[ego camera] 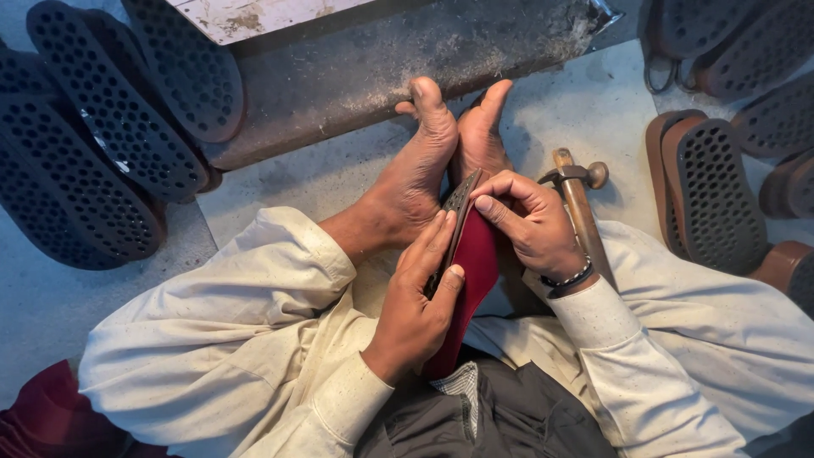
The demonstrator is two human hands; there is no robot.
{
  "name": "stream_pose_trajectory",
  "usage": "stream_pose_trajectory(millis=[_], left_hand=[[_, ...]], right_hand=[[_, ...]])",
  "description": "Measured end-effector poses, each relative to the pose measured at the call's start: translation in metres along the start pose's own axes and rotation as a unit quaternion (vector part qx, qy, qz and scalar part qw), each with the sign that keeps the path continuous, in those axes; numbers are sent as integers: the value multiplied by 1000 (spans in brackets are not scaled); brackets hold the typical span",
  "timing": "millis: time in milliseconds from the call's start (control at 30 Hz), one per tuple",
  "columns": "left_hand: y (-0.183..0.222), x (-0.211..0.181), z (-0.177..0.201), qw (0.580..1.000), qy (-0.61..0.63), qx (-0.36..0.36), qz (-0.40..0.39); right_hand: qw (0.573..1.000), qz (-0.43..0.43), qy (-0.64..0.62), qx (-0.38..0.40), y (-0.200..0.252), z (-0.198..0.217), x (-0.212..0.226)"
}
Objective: Assembling a shoe by fitting and hammering the upper material onto the sole while using feet for stability.
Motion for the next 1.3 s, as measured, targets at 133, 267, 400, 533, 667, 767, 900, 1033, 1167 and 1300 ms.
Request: stream_pose_trajectory(millis=[133, 267, 400, 533, 667, 767, 900, 1033, 1167, 1300], left_hand=[[-5, -3, 4, 999, 2, -36, -15], [-16, -4, 7, 998, 3, -63, -21], [-20, -11, 6, 997, -22, -69, -25], [-22, -15, 4, 996, -45, -71, -41], [-29, -12, 4, 993, -52, -97, -44], [-37, 1, 7, 991, -33, -126, -16], [-39, -7, 9, 990, -28, -138, -1], [-37, -10, 10, 988, -37, -149, -12], [-37, -7, 9, 988, -29, -155, -8], [-42, -2, 10, 987, -17, -157, 6]], right_hand=[[1000, -6, 2, -7, 1, 1, 0], [1000, -14, 10, -11, -1, 4, -3], [1000, -18, 2, -21, 0, 3, -6], [999, -12, 0, -36, 2, 2, -2], [999, -8, -4, -44, 2, 2, 1], [999, -10, -12, -41, 1, 3, -2], [998, -36, -31, -36, 1, 7, -11], [990, -77, -107, -56, 6, 17, -37], [986, -88, -130, -55, 6, 18, -42], [982, -89, -155, -55, 6, 19, -49]])
Point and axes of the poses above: each hand's wrist, its own y-axis away from the middle knuckle, its own z-axis out of the back of the hand, x = y × z, the point moved 10 cm from there along -y, towards the middle knuckle, and after that the axes turned 5 degrees about -x, right-handed, at the moved point
